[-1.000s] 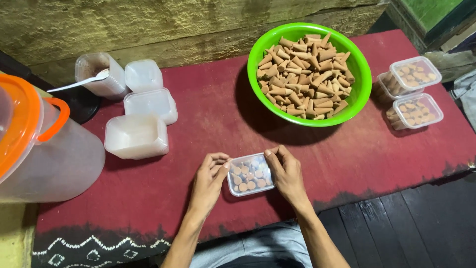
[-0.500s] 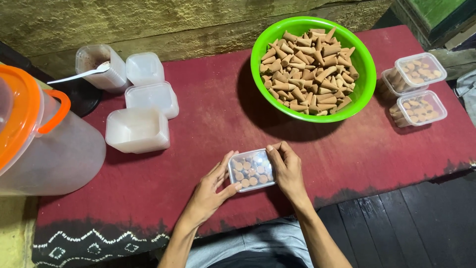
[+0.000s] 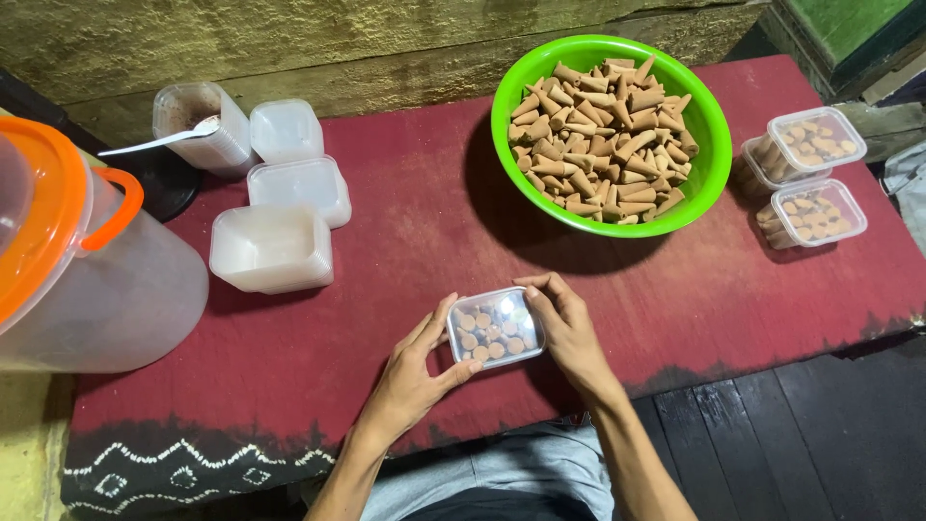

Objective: The person sorts small brown clay pieces from a green bowl into small plastic containers, arranging them by hand. The person then closes one container and places it with others on the table.

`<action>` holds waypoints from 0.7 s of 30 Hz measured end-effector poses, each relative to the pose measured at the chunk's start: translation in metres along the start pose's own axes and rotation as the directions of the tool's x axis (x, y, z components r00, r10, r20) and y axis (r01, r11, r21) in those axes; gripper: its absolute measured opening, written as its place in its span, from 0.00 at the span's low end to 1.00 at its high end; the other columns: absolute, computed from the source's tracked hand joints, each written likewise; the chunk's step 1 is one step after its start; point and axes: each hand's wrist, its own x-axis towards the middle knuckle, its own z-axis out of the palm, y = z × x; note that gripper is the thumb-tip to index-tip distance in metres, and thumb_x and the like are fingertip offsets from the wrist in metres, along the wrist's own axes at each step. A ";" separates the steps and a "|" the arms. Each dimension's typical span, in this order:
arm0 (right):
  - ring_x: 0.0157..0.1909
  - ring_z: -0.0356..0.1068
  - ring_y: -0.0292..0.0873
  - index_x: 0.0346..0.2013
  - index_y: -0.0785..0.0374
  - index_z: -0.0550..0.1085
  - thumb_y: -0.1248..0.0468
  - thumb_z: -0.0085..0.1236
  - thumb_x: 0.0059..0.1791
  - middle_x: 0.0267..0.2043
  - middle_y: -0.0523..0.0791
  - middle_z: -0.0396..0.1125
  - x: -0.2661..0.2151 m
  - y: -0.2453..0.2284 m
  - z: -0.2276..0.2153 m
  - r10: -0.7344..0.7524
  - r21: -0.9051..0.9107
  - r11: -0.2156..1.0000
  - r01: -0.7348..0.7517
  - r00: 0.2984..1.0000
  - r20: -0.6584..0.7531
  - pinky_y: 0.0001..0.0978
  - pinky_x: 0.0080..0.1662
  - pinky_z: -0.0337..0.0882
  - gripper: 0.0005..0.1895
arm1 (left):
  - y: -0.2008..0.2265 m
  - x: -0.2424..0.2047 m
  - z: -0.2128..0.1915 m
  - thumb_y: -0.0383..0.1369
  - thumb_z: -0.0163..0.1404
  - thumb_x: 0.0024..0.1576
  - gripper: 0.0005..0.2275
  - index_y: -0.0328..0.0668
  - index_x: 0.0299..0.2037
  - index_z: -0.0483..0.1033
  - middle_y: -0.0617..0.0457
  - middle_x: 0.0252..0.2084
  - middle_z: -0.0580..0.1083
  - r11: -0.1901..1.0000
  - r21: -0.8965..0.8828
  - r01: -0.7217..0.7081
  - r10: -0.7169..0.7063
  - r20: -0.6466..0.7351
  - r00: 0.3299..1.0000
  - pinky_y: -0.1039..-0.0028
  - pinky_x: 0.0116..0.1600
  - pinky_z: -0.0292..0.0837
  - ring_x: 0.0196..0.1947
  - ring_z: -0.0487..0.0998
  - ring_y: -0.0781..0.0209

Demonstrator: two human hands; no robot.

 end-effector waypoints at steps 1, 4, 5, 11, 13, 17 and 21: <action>0.35 0.67 0.33 0.46 0.63 0.76 0.58 0.49 0.56 0.37 0.42 0.70 -0.004 -0.010 -0.005 0.000 -0.001 1.000 0.000 1.000 0.000 0.24 0.33 0.68 0.13 | 0.001 0.000 0.000 0.39 0.61 0.52 0.38 0.53 0.73 0.55 0.53 0.72 0.66 1.000 -0.001 0.000 0.000 0.000 1.000 0.69 0.66 0.69 0.64 0.75 0.57; 0.58 0.71 0.43 0.62 0.63 0.72 0.61 0.49 0.53 0.61 0.50 0.71 -0.015 -0.037 -0.020 0.102 0.092 0.989 -0.119 0.979 0.178 0.33 0.54 0.72 0.22 | 0.004 0.000 -0.002 0.39 0.60 0.53 0.37 0.51 0.73 0.54 0.51 0.73 0.63 1.000 -0.012 0.013 -0.013 0.007 1.000 0.68 0.68 0.64 0.67 0.72 0.58; 0.63 0.67 0.43 0.66 0.60 0.68 0.58 0.52 0.51 0.67 0.49 0.66 -0.018 -0.042 -0.025 0.120 0.023 0.991 -0.130 0.961 0.247 0.35 0.59 0.68 0.27 | 0.005 0.000 -0.002 0.40 0.60 0.53 0.37 0.52 0.73 0.55 0.52 0.72 0.65 1.000 -0.009 0.013 -0.013 0.010 1.000 0.70 0.68 0.64 0.67 0.72 0.60; 0.62 0.63 0.40 0.74 0.54 0.56 0.62 0.64 0.44 0.72 0.48 0.60 -0.021 -0.040 -0.035 0.121 -0.068 0.992 -0.102 0.905 0.408 0.34 0.60 0.65 0.45 | 0.006 0.002 -0.004 0.41 0.60 0.52 0.38 0.54 0.73 0.55 0.54 0.72 0.65 0.999 -0.013 0.031 -0.030 0.041 0.999 0.71 0.68 0.65 0.67 0.72 0.61; 0.71 0.59 0.43 0.74 0.56 0.55 0.64 0.69 0.40 0.74 0.49 0.58 -0.020 -0.035 -0.029 0.112 -0.020 0.993 -0.114 0.903 0.416 0.38 0.68 0.61 0.50 | 0.005 0.002 -0.003 0.41 0.60 0.52 0.38 0.54 0.73 0.55 0.53 0.73 0.64 0.999 -0.007 0.031 -0.031 0.040 0.999 0.70 0.68 0.64 0.67 0.72 0.60; 0.67 0.63 0.44 0.68 0.52 0.63 0.50 0.77 0.29 0.68 0.47 0.63 -0.023 -0.032 -0.008 -0.003 -0.379 0.922 0.083 0.978 0.209 0.40 0.64 0.64 0.56 | 0.001 0.002 0.001 0.39 0.60 0.53 0.37 0.47 0.73 0.54 0.50 0.74 0.62 0.998 0.028 -0.051 0.050 0.017 0.999 0.69 0.70 0.60 0.70 0.67 0.59; 0.63 0.68 0.42 0.66 0.50 0.66 0.50 0.79 0.27 0.64 0.45 0.67 -0.024 -0.031 -0.004 0.004 -0.390 0.920 0.048 0.991 0.131 0.36 0.61 0.69 0.55 | -0.004 0.002 0.005 0.38 0.61 0.53 0.38 0.43 0.73 0.53 0.47 0.74 0.61 0.994 0.066 -0.081 0.082 -0.015 0.996 0.69 0.72 0.55 0.73 0.61 0.57</action>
